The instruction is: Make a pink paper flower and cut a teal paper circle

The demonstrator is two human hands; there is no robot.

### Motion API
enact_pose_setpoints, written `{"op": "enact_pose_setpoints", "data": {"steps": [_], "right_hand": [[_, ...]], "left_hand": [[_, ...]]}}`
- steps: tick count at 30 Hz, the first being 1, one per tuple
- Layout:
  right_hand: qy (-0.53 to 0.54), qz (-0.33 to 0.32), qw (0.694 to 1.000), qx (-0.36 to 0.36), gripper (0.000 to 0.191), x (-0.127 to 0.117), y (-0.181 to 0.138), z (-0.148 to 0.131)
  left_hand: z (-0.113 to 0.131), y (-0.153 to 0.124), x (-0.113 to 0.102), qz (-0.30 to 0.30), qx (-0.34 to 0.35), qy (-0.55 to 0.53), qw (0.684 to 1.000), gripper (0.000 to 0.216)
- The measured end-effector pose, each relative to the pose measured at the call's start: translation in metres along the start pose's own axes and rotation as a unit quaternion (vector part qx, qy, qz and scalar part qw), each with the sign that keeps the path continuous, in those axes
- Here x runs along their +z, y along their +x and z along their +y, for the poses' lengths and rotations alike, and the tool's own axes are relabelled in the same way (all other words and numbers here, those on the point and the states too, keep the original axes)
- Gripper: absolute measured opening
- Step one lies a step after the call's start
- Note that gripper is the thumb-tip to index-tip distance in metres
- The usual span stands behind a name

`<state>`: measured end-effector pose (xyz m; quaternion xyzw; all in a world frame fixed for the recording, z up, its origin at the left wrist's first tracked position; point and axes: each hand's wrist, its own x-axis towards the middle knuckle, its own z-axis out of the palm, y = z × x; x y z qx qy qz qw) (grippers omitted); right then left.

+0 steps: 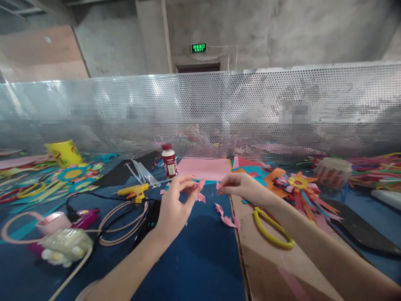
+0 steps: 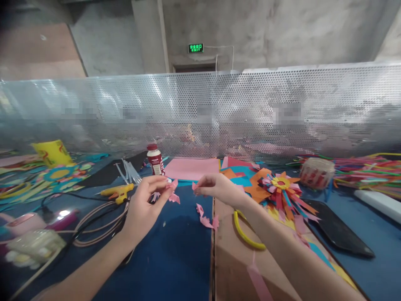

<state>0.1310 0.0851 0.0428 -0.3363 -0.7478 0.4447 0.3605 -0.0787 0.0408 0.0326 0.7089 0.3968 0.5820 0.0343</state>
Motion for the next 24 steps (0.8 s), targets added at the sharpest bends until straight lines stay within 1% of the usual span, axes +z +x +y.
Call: {"op": "enact_pose_setpoints", "data": {"steps": [4, 7, 10, 13, 15, 18, 21, 24], "right_hand": [[0.029, 0.019, 0.999, 0.011, 0.023, 0.0, -0.011, -0.019], [0.009, 0.039, 0.999, 0.002, 0.027, 0.002, -0.019, -0.032], [-0.043, 0.05, 0.997, -0.028, 0.018, 0.004, -0.025, -0.041], [-0.057, 0.049, 0.997, -0.033, 0.013, 0.007, -0.028, -0.047], [-0.046, 0.053, 0.997, -0.023, 0.011, 0.009, -0.03, -0.051], [-0.017, 0.053, 0.998, -0.012, 0.01, 0.013, -0.031, -0.055], [-0.006, 0.056, 0.998, -0.013, 0.01, 0.016, -0.032, -0.058], [-0.018, 0.057, 0.998, -0.015, 0.007, 0.018, -0.031, -0.058]], "left_hand": [[0.005, 0.001, 0.0, -0.051, -0.081, -0.018, 0.995, 0.019], [0.006, 0.0, 0.0, -0.087, -0.123, -0.04, 0.988, 0.022], [0.005, 0.0, 0.001, -0.131, -0.147, -0.09, 0.976, 0.028], [0.004, -0.001, 0.002, -0.168, -0.159, -0.139, 0.963, 0.031], [0.005, -0.001, 0.002, -0.177, -0.165, -0.16, 0.957, 0.031], [0.008, -0.002, 0.001, -0.175, -0.165, -0.185, 0.953, 0.032], [0.009, -0.002, 0.001, -0.17, -0.156, -0.185, 0.955, 0.033], [0.01, -0.003, 0.0, -0.164, -0.14, -0.171, 0.961, 0.033]]}}
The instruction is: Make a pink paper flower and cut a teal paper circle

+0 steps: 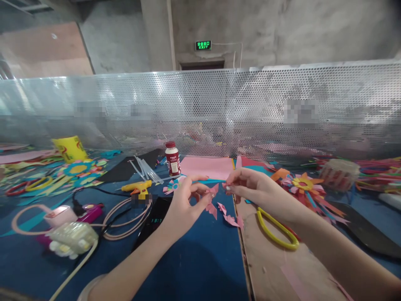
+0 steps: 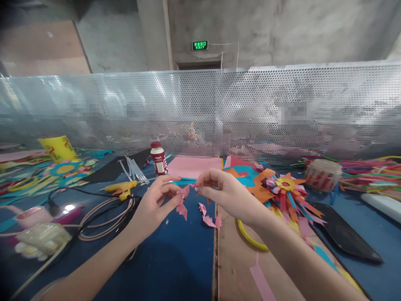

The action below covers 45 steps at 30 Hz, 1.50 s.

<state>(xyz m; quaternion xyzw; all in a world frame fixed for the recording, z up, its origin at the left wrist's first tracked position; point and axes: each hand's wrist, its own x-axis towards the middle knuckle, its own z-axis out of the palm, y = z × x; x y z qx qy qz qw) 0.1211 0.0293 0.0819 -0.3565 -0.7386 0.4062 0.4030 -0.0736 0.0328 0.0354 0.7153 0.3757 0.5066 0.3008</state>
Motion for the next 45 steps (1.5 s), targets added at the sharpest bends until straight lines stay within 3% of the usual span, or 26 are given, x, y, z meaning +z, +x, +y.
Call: {"op": "enact_pose_setpoints", "data": {"steps": [6, 14, 24, 30, 45], "right_hand": [[-0.044, 0.013, 0.999, 0.005, 0.009, 0.004, -0.004, -0.001], [-0.102, 0.127, 0.985, -0.059, 0.025, 0.02, -0.012, -0.006], [-0.058, 0.164, 0.978, -0.118, 0.018, 0.029, -0.019, 0.0], [-0.061, 0.186, 0.973, -0.119, 0.014, 0.032, -0.018, 0.001], [-0.09, 0.156, 0.982, -0.065, 0.012, 0.03, -0.017, 0.006]], "left_hand": [[0.003, -0.003, 0.001, 0.043, 0.077, 0.071, 0.994, 0.03], [-0.005, -0.01, 0.0, 0.081, 0.224, 0.127, 0.963, 0.042], [-0.001, -0.011, -0.003, 0.111, 0.325, 0.205, 0.917, 0.044], [0.0, -0.012, -0.003, 0.121, 0.294, 0.24, 0.917, 0.023], [0.002, -0.015, 0.004, 0.084, 0.152, 0.052, 0.983, 0.017]]}}
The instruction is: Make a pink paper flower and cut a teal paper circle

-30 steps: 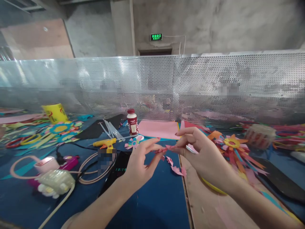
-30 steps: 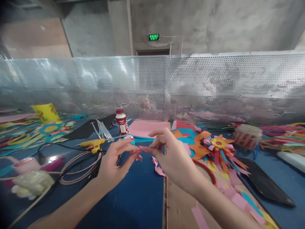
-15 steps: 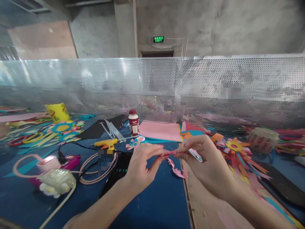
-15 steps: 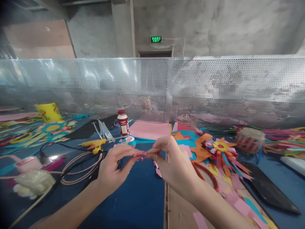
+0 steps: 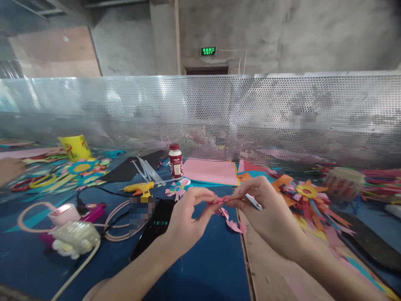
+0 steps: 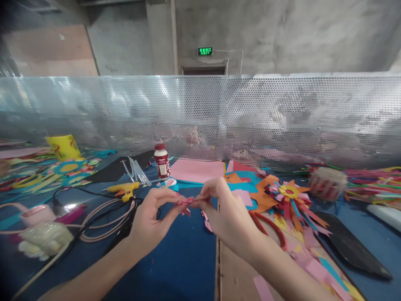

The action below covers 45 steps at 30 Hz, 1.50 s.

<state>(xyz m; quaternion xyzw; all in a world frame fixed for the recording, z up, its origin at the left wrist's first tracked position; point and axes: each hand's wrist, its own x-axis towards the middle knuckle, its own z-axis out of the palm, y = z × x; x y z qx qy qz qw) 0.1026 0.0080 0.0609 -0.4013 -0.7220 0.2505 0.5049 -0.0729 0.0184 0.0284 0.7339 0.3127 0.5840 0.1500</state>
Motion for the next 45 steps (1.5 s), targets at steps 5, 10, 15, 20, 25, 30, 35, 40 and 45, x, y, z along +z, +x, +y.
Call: {"op": "enact_pose_setpoints", "data": {"steps": [5, 10, 15, 20, 25, 30, 35, 40, 45], "right_hand": [[0.005, -0.009, 1.0, 0.005, 0.012, 0.003, 0.0, 0.001], [-0.068, -0.035, 0.996, -0.049, 0.019, 0.002, 0.005, 0.004], [-0.17, -0.097, 0.978, -0.069, 0.034, -0.009, 0.012, 0.002], [-0.172, -0.155, 0.971, -0.06, 0.023, -0.01, 0.013, 0.006], [-0.133, -0.152, 0.976, -0.085, 0.02, -0.006, 0.012, 0.014], [-0.109, -0.155, 0.977, -0.101, 0.02, -0.006, 0.012, 0.014], [-0.117, -0.155, 0.976, -0.101, 0.021, -0.005, 0.011, 0.017], [-0.112, -0.159, 0.976, -0.098, 0.02, 0.0, 0.009, 0.025], [-0.107, -0.16, 0.977, -0.088, 0.022, 0.003, 0.009, 0.033]], "left_hand": [[-0.001, 0.0, 0.003, 0.006, -0.04, -0.013, 0.999, 0.014], [-0.001, 0.005, 0.002, -0.009, -0.061, 0.007, 0.998, 0.012], [-0.001, 0.009, 0.001, -0.009, -0.119, -0.027, 0.992, 0.021], [0.002, 0.01, 0.001, -0.068, -0.162, -0.087, 0.981, 0.024], [0.002, 0.01, 0.003, -0.097, -0.186, -0.136, 0.968, 0.024], [0.002, 0.011, 0.003, -0.108, -0.204, -0.174, 0.957, 0.024], [0.002, 0.012, 0.003, -0.117, -0.221, -0.19, 0.95, 0.024], [-0.001, 0.012, 0.003, -0.123, -0.229, -0.179, 0.949, 0.024], [-0.005, 0.012, 0.005, -0.121, -0.242, -0.164, 0.949, 0.025]]}}
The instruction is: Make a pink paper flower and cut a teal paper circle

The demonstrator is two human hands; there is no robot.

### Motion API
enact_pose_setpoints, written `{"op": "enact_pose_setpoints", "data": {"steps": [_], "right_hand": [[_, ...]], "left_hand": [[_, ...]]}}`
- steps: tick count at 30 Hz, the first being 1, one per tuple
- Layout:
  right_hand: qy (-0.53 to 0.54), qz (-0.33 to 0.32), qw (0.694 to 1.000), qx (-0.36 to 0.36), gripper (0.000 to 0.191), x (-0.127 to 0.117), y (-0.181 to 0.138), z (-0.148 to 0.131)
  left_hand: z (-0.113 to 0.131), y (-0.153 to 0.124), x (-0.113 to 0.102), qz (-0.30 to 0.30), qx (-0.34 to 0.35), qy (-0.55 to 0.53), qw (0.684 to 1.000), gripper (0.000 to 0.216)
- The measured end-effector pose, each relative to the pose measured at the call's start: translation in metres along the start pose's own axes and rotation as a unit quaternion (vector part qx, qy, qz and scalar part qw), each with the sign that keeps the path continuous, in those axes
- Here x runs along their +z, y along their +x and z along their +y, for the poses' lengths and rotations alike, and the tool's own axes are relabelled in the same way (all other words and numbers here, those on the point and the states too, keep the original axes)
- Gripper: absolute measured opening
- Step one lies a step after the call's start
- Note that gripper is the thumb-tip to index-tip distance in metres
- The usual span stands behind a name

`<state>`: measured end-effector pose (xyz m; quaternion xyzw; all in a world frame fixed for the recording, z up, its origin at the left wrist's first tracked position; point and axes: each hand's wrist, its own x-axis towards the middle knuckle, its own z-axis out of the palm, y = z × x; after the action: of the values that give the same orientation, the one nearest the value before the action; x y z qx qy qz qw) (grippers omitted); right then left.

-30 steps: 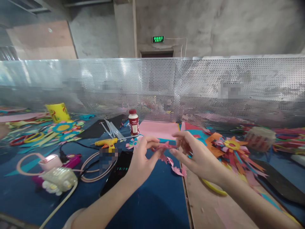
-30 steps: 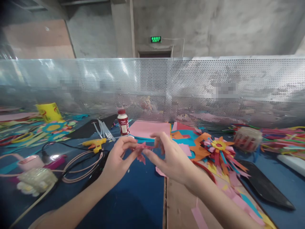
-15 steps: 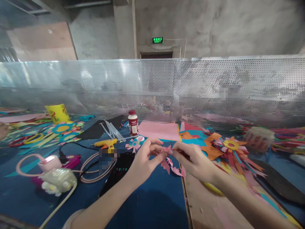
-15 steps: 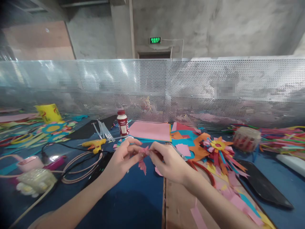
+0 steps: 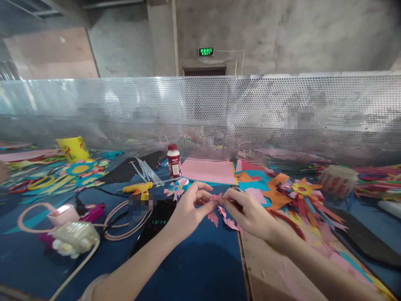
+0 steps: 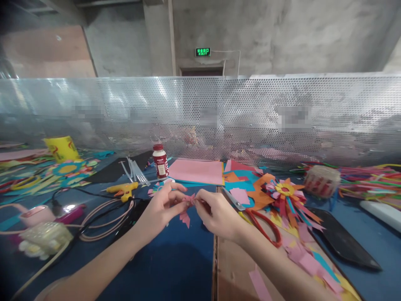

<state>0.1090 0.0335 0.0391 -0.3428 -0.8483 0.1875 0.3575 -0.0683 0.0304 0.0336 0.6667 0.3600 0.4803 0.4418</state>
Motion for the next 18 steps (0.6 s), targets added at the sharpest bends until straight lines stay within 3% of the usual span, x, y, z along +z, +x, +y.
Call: {"op": "enact_pose_setpoints", "data": {"steps": [12, 18], "right_hand": [[0.013, 0.011, 1.0, 0.003, 0.022, 0.0023, 0.0001, 0.0061], [0.014, 0.009, 1.0, 0.005, 0.023, 0.0051, -0.0004, 0.0082]], "left_hand": [[-0.0011, 0.0009, 0.003, 0.028, -0.069, -0.1, 0.992, 0.028], [-0.0023, -0.0009, 0.0038, 0.04, -0.056, -0.064, 0.996, 0.026]]}}
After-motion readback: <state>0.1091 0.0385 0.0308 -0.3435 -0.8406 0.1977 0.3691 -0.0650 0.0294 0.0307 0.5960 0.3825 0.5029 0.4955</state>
